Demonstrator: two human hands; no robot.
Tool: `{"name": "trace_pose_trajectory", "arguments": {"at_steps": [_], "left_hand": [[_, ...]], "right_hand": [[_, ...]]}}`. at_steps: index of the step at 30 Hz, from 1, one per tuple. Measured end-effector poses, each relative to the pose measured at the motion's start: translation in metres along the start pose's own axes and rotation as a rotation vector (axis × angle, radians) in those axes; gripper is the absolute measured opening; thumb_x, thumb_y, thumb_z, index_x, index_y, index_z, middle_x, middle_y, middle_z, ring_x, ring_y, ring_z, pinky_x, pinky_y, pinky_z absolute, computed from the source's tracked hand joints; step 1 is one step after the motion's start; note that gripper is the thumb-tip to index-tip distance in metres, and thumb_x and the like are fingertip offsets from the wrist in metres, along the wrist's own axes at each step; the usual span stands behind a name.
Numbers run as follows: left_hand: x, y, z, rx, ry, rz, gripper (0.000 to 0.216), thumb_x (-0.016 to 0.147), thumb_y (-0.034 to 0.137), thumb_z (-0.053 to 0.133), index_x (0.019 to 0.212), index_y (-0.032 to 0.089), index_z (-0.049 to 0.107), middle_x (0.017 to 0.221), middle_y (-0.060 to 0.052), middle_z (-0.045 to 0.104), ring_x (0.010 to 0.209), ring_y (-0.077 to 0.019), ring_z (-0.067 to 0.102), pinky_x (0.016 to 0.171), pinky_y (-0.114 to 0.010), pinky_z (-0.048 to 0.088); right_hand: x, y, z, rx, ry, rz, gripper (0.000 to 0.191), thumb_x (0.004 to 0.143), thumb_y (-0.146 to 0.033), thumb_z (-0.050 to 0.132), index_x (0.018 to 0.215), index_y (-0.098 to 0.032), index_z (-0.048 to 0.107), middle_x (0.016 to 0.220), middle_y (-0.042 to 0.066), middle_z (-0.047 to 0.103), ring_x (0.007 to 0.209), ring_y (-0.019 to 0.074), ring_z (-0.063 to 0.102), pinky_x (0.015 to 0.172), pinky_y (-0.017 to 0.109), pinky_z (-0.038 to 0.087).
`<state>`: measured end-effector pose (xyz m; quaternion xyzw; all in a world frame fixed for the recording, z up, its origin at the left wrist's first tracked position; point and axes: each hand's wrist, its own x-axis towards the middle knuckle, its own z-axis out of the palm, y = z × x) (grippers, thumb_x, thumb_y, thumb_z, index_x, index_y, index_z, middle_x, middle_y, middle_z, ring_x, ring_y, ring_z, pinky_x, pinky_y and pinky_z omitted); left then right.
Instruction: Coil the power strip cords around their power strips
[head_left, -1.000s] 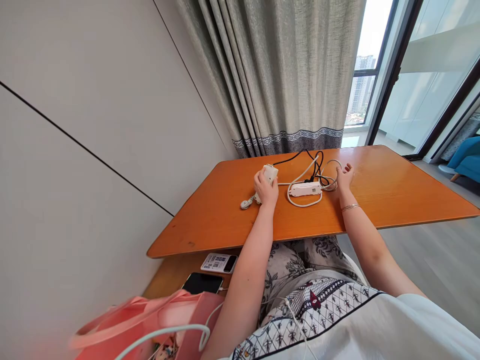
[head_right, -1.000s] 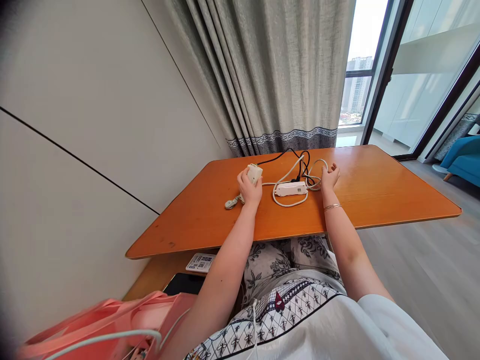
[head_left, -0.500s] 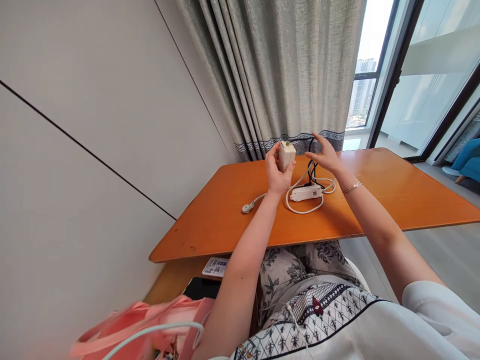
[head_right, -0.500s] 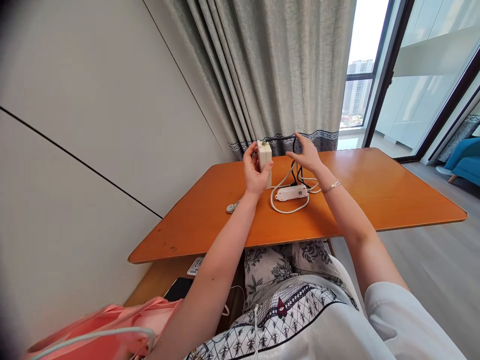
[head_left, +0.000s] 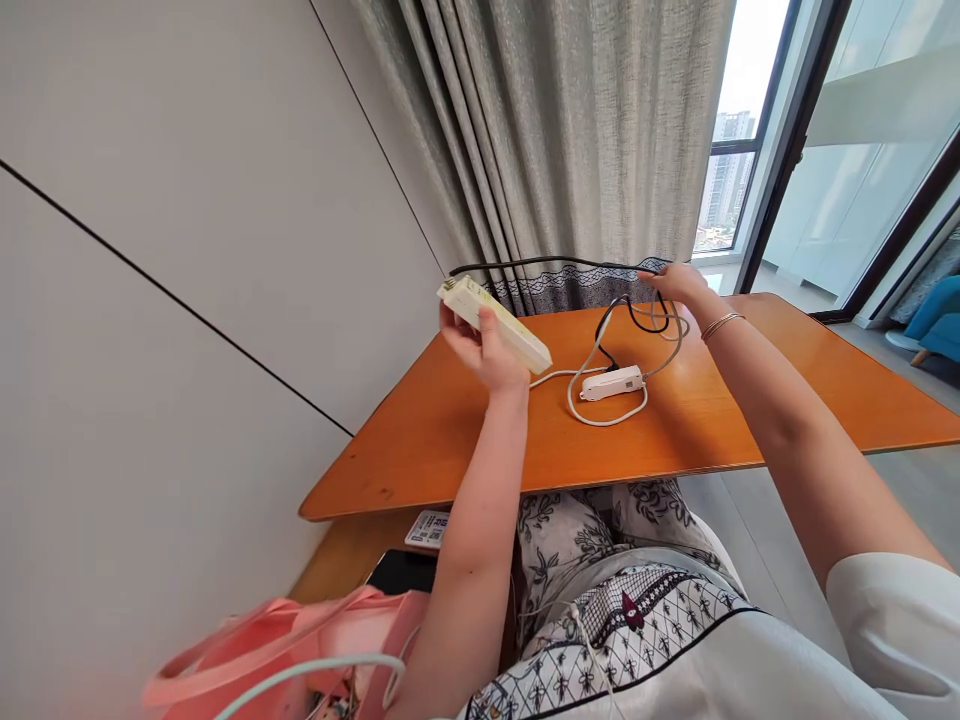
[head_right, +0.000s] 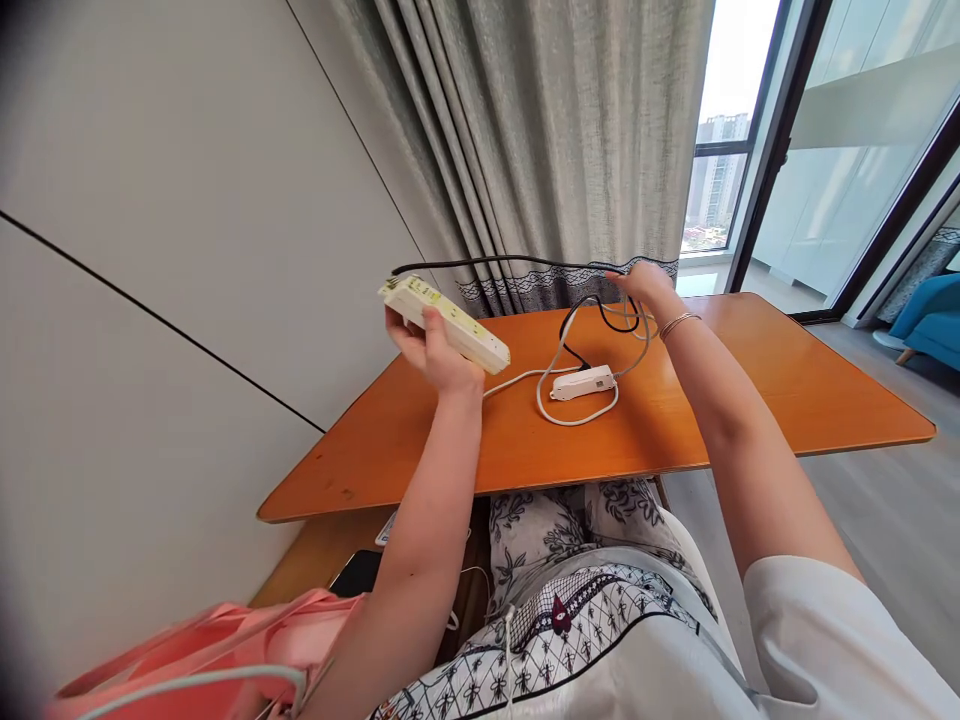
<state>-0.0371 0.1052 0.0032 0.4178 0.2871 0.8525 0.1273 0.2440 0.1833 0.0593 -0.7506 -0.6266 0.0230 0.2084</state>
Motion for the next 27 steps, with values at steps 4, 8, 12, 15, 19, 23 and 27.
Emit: {"name": "trace_pose_trajectory", "arguments": {"at_steps": [4,8,12,15,19,23,27], "left_hand": [[0.001,-0.016,-0.012,0.035,0.033,-0.069,0.057,0.09,0.056,0.058,0.137,0.027,0.046,0.14,-0.01,0.056,0.13,-0.0217,0.056,0.108,-0.034,0.045],[-0.007,-0.035,-0.019,0.062,-0.025,-0.119,0.057,0.087,0.055,0.063,0.133,0.026,0.046,0.137,-0.012,0.056,0.127,-0.0219,0.057,0.106,-0.033,0.047],[-0.015,-0.055,-0.023,0.163,-0.244,-0.153,0.058,0.084,0.051,0.069,0.131,0.026,0.047,0.132,-0.012,0.057,0.119,-0.0226,0.061,0.101,-0.034,0.049],[-0.019,-0.071,-0.025,0.229,-0.357,-0.164,0.06,0.082,0.045,0.072,0.132,0.024,0.045,0.131,-0.014,0.056,0.116,-0.0238,0.061,0.1,-0.035,0.049],[-0.022,-0.09,-0.028,0.328,-0.379,-0.21,0.059,0.081,0.03,0.069,0.133,0.022,0.043,0.135,-0.016,0.053,0.119,-0.0247,0.06,0.104,-0.039,0.047],[-0.025,-0.097,-0.033,0.456,-0.463,-0.264,0.068,0.072,0.018,0.071,0.135,0.023,0.044,0.138,-0.014,0.053,0.125,-0.0262,0.057,0.11,-0.042,0.043],[-0.023,-0.088,-0.031,0.601,-0.628,-0.261,0.065,0.068,0.015,0.071,0.129,0.023,0.05,0.132,-0.012,0.059,0.124,-0.0284,0.057,0.109,-0.044,0.044]], "right_hand": [[-0.001,0.001,-0.019,0.037,0.306,-0.1,0.066,0.096,-0.067,0.037,0.107,-0.015,0.075,0.116,0.021,0.066,0.105,0.0342,0.064,0.085,0.043,0.05],[0.004,-0.003,-0.034,0.096,0.35,-0.188,0.075,0.099,-0.067,0.025,0.095,-0.013,0.077,0.095,0.017,0.069,0.094,0.0312,0.066,0.083,0.043,0.049],[0.009,-0.008,-0.056,0.265,0.395,-0.233,0.08,0.099,-0.068,0.013,0.09,-0.018,0.076,0.071,0.01,0.065,0.082,0.0265,0.066,0.077,0.038,0.048],[0.002,-0.015,-0.075,0.309,0.462,-0.237,0.072,0.101,-0.064,0.018,0.086,-0.018,0.071,0.073,0.01,0.064,0.084,0.0257,0.065,0.079,0.038,0.046],[-0.008,-0.024,-0.091,0.241,0.51,-0.269,0.052,0.105,-0.049,0.028,0.083,-0.017,0.063,0.082,0.014,0.066,0.102,0.0282,0.06,0.089,0.042,0.041],[-0.007,-0.026,-0.09,0.205,0.441,-0.303,0.044,0.102,-0.047,0.036,0.08,-0.019,0.062,0.081,0.015,0.068,0.109,0.0305,0.058,0.09,0.044,0.041],[-0.004,-0.03,-0.088,0.204,0.387,-0.297,0.049,0.1,-0.054,0.036,0.078,-0.023,0.066,0.08,0.011,0.071,0.106,0.0311,0.062,0.089,0.044,0.044]]}}
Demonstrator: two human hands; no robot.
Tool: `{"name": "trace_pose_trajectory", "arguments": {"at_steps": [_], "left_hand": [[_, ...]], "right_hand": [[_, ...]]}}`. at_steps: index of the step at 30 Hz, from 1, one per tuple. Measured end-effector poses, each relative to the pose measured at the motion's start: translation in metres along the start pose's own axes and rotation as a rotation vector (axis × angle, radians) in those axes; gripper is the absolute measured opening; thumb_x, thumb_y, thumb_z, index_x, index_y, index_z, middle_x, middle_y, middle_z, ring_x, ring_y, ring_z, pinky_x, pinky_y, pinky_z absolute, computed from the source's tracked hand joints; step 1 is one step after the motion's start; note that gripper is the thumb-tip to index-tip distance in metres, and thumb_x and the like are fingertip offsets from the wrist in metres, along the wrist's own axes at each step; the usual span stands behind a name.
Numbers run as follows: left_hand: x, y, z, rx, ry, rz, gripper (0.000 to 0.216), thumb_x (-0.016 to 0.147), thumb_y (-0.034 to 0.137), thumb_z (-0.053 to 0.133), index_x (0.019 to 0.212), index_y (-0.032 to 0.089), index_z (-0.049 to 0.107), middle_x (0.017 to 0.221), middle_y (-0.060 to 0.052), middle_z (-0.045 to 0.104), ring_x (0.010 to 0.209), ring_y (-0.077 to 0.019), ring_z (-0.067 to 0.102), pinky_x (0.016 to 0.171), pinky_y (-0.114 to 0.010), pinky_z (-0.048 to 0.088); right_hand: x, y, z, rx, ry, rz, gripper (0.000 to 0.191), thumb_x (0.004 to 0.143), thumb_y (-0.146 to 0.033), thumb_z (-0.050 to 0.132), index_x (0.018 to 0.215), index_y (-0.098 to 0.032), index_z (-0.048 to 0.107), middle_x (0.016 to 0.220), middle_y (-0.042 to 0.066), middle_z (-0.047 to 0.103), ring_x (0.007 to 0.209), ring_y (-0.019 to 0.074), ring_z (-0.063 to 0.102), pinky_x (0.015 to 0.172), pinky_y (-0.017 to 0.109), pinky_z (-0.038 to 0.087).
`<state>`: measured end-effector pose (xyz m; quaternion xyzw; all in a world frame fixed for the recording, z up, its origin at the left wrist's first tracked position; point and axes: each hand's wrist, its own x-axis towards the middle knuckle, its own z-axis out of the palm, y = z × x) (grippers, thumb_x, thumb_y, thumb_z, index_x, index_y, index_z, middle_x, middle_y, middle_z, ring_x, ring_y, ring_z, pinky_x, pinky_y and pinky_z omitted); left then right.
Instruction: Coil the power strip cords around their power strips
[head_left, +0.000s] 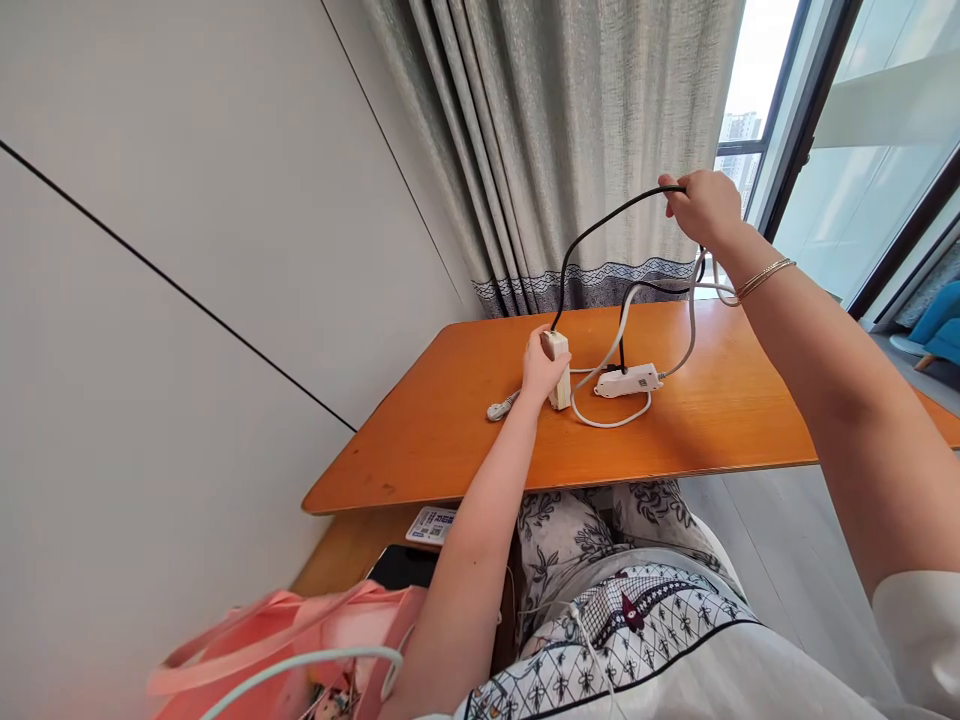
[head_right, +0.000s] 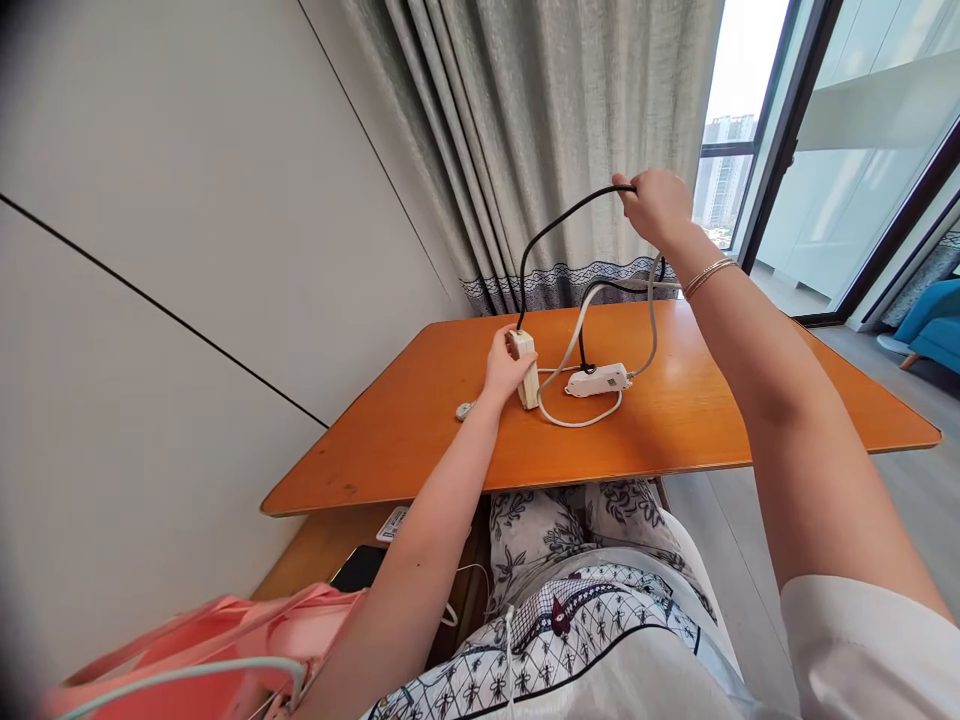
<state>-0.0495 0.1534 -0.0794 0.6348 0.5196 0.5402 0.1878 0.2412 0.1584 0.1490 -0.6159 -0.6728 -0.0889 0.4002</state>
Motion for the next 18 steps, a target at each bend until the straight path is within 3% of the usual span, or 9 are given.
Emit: {"name": "trace_pose_trajectory", "arguments": {"at_steps": [5,8,13,15,18], "left_hand": [[0.01,0.036,0.001,0.122,-0.081,0.011,0.036,0.065,0.015,0.071,0.099,0.02,0.062,0.107,-0.009,0.067,0.103,-0.0273,0.064,0.097,-0.042,0.049],[0.023,0.07,0.007,-0.051,-0.077,0.081,0.012,0.07,0.016,0.07,0.075,0.02,0.06,0.081,-0.003,0.066,0.084,-0.0205,0.064,0.087,-0.035,0.05],[0.044,0.13,0.008,-0.616,-0.042,-0.069,0.022,0.083,0.023,0.066,0.068,0.02,0.051,0.049,0.009,0.039,0.043,-0.0067,0.04,0.051,-0.018,0.04],[0.048,0.147,0.0,-0.769,-0.053,-0.132,0.027,0.086,0.027,0.067,0.067,0.02,0.049,0.045,0.012,0.027,0.036,-0.0042,0.028,0.041,-0.014,0.029],[0.049,0.163,-0.018,-0.902,-0.044,-0.195,0.034,0.085,0.032,0.071,0.066,0.02,0.045,0.045,0.013,0.021,0.032,-0.0026,0.022,0.034,-0.014,0.017]], "right_hand": [[-0.002,-0.01,0.007,0.006,-0.034,-0.032,0.053,0.098,-0.062,0.034,0.088,-0.025,0.071,0.086,0.01,0.072,0.107,0.0334,0.062,0.089,0.043,0.047],[-0.005,-0.015,0.016,-0.021,-0.044,-0.078,0.057,0.098,-0.063,0.035,0.098,-0.02,0.072,0.089,0.013,0.071,0.108,0.035,0.062,0.088,0.043,0.047],[-0.015,-0.013,0.029,-0.081,-0.116,-0.087,0.051,0.098,-0.057,0.04,0.097,-0.019,0.073,0.088,0.012,0.071,0.097,0.0315,0.065,0.082,0.039,0.048],[-0.023,-0.004,0.034,-0.123,-0.182,-0.063,0.045,0.097,-0.053,0.044,0.093,-0.019,0.074,0.085,0.011,0.072,0.092,0.0291,0.065,0.079,0.037,0.048],[-0.039,0.021,0.043,-0.235,-0.308,-0.034,0.038,0.095,-0.048,0.05,0.089,-0.021,0.076,0.085,0.01,0.074,0.089,0.0277,0.066,0.075,0.034,0.047]]}}
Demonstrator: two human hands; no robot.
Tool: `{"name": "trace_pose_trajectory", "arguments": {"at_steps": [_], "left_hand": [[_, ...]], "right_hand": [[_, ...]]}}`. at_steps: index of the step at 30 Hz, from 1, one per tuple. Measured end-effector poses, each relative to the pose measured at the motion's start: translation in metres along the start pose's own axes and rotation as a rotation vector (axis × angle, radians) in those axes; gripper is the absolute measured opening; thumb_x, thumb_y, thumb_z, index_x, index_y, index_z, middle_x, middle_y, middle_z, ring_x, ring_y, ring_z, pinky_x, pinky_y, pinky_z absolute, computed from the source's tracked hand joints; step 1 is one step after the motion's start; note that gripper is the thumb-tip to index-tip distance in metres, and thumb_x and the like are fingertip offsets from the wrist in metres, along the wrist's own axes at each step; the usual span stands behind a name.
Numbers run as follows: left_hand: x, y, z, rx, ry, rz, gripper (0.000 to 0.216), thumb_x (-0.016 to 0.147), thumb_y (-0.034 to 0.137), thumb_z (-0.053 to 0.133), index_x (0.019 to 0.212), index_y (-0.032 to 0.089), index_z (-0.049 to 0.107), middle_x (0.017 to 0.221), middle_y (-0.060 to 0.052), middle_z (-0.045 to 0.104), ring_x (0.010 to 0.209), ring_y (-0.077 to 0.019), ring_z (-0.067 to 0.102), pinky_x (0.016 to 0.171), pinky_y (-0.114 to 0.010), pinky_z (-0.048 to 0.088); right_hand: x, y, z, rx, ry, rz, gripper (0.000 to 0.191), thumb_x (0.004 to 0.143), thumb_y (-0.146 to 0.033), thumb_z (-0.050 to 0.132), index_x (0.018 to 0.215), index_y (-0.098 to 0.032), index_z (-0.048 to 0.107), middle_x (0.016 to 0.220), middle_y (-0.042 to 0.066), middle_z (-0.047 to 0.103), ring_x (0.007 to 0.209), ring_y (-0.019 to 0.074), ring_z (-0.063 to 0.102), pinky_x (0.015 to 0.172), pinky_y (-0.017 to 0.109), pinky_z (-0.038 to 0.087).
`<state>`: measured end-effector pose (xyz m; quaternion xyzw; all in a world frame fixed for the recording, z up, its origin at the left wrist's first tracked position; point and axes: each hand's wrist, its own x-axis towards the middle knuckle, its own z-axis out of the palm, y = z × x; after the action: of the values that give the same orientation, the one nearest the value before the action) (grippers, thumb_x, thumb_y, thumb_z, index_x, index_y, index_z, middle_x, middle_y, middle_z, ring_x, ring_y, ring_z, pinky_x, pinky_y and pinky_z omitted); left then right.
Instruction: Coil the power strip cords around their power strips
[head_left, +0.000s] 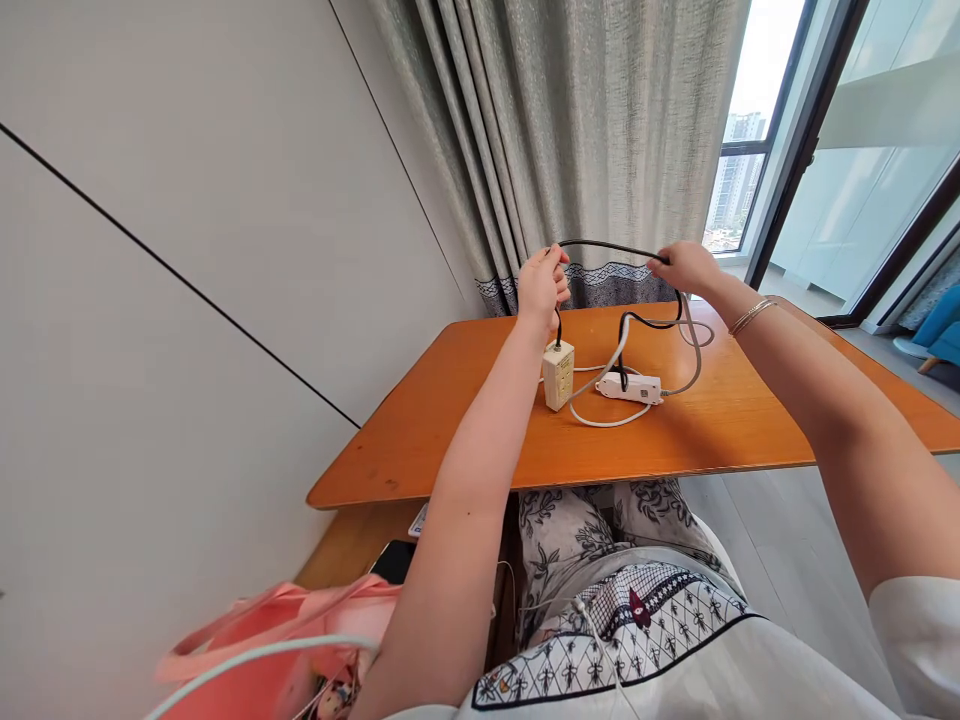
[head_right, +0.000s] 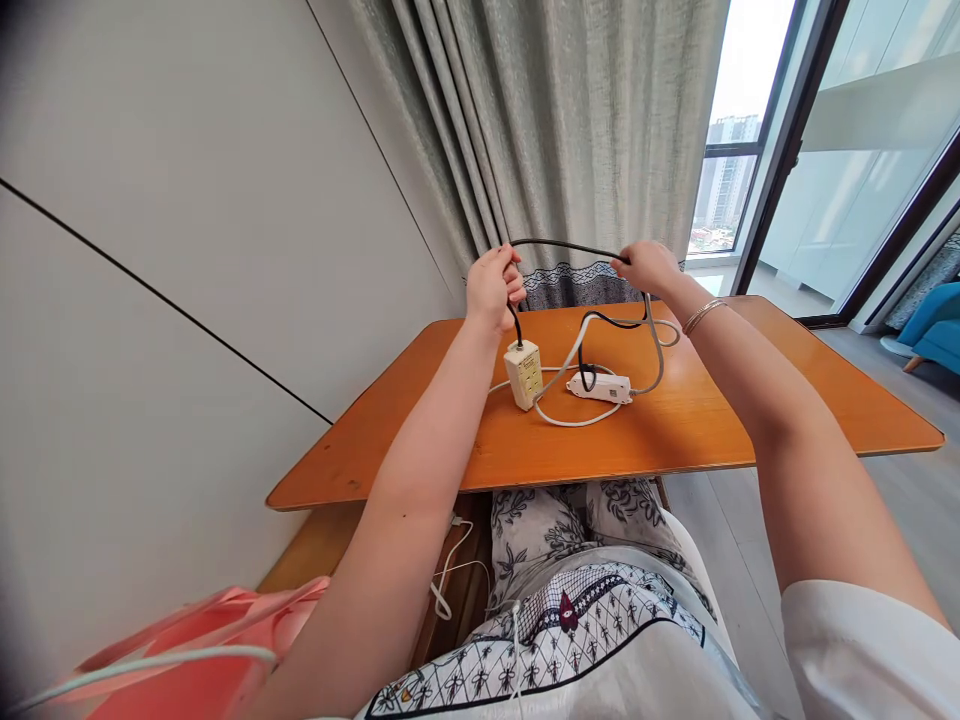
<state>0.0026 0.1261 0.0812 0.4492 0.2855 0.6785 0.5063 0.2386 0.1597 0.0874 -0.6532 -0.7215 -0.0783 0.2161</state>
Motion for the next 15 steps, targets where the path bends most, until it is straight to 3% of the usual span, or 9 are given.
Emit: {"name": "trace_pose_trajectory", "arguments": {"at_steps": [3,6,11,15], "left_hand": [[-0.004,0.015,-0.005,-0.082,0.053,0.004,0.038,0.084,0.036,0.073,0.065,0.02,0.044,0.045,0.012,0.02,0.03,-0.0025,0.022,0.031,-0.015,0.015],[-0.004,0.018,-0.009,-0.122,0.098,0.018,0.039,0.085,0.039,0.072,0.065,0.021,0.044,0.044,0.012,0.019,0.029,-0.0028,0.02,0.029,-0.016,0.016],[-0.003,0.011,-0.011,-0.181,0.151,0.075,0.04,0.089,0.04,0.068,0.064,0.021,0.043,0.043,0.012,0.016,0.029,-0.0033,0.018,0.029,-0.018,0.016],[-0.001,0.02,-0.018,-0.213,0.21,0.106,0.039,0.092,0.042,0.062,0.065,0.022,0.043,0.042,0.011,0.017,0.029,-0.0045,0.019,0.03,-0.019,0.016]], "right_hand": [[-0.014,0.024,0.019,-0.079,-0.083,0.064,0.035,0.094,-0.045,0.05,0.091,-0.022,0.076,0.091,0.012,0.075,0.092,0.0291,0.067,0.073,0.034,0.046],[-0.021,0.042,0.026,-0.126,-0.049,0.155,0.038,0.095,-0.048,0.048,0.098,-0.022,0.076,0.099,0.014,0.074,0.098,0.031,0.066,0.075,0.036,0.046],[-0.004,0.057,0.012,-0.209,0.146,0.221,0.041,0.095,-0.049,0.048,0.108,-0.02,0.074,0.11,0.018,0.071,0.106,0.0354,0.063,0.082,0.043,0.047],[0.014,0.072,0.005,-0.19,0.178,0.26,0.044,0.091,-0.053,0.054,0.105,-0.017,0.075,0.106,0.02,0.07,0.105,0.0375,0.062,0.083,0.048,0.047]]}}
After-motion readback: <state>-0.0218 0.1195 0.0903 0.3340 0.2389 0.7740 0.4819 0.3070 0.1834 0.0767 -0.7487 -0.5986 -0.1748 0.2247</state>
